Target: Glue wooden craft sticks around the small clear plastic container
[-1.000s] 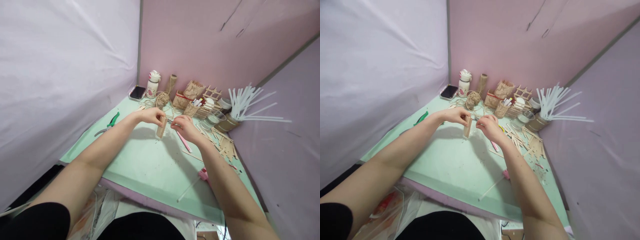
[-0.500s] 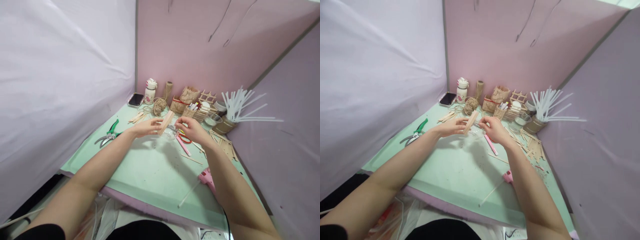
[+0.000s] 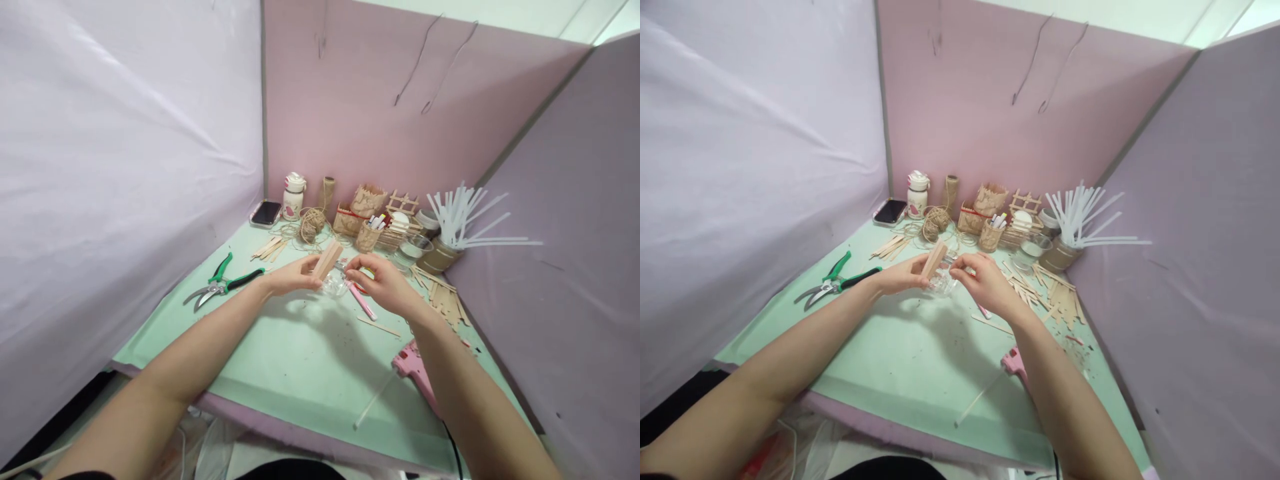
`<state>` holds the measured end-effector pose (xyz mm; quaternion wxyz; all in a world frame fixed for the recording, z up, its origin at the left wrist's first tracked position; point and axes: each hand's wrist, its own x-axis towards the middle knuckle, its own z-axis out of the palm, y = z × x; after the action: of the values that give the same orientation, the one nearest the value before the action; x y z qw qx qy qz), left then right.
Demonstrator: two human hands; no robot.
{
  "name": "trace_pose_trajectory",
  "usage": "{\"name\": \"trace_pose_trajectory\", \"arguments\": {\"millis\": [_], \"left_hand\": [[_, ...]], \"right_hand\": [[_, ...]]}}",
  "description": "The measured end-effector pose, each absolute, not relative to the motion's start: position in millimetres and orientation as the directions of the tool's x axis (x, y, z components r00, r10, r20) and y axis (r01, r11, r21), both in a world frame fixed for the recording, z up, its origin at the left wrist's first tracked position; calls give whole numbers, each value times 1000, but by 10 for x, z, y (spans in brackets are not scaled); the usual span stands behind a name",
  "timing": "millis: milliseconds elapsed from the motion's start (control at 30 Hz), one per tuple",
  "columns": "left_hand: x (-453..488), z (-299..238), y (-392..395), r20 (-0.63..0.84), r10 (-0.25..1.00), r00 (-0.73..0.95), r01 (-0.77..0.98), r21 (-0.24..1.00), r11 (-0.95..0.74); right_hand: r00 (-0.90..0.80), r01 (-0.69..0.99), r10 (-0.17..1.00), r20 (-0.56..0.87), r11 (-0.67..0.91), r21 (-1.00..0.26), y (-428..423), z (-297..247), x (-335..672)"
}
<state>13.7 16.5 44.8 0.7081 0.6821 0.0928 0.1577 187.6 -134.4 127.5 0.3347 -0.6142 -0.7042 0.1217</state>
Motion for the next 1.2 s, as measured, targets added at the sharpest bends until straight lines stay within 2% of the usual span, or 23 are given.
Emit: {"name": "trace_pose_trajectory", "arguments": {"millis": [400,700,900,1200], "left_hand": [[210,387,23,200,340,919,-203,979,-29],[275,330,-46,233,420,877,-247,969,-23],[289,323,-74,260,431,864,-266,963,-48],[302,247,-73,225,438,870,-228,973,-48]], "right_hand": [[41,870,908,416,173,-462,-1488,1234,1752],[108,864,930,352,88,-496,-1503,1229,1682],[113,870,922,371,90,-486,-1492,1244,1713],[167,851,919,358,49,-523,-1419,1242,1769]]}}
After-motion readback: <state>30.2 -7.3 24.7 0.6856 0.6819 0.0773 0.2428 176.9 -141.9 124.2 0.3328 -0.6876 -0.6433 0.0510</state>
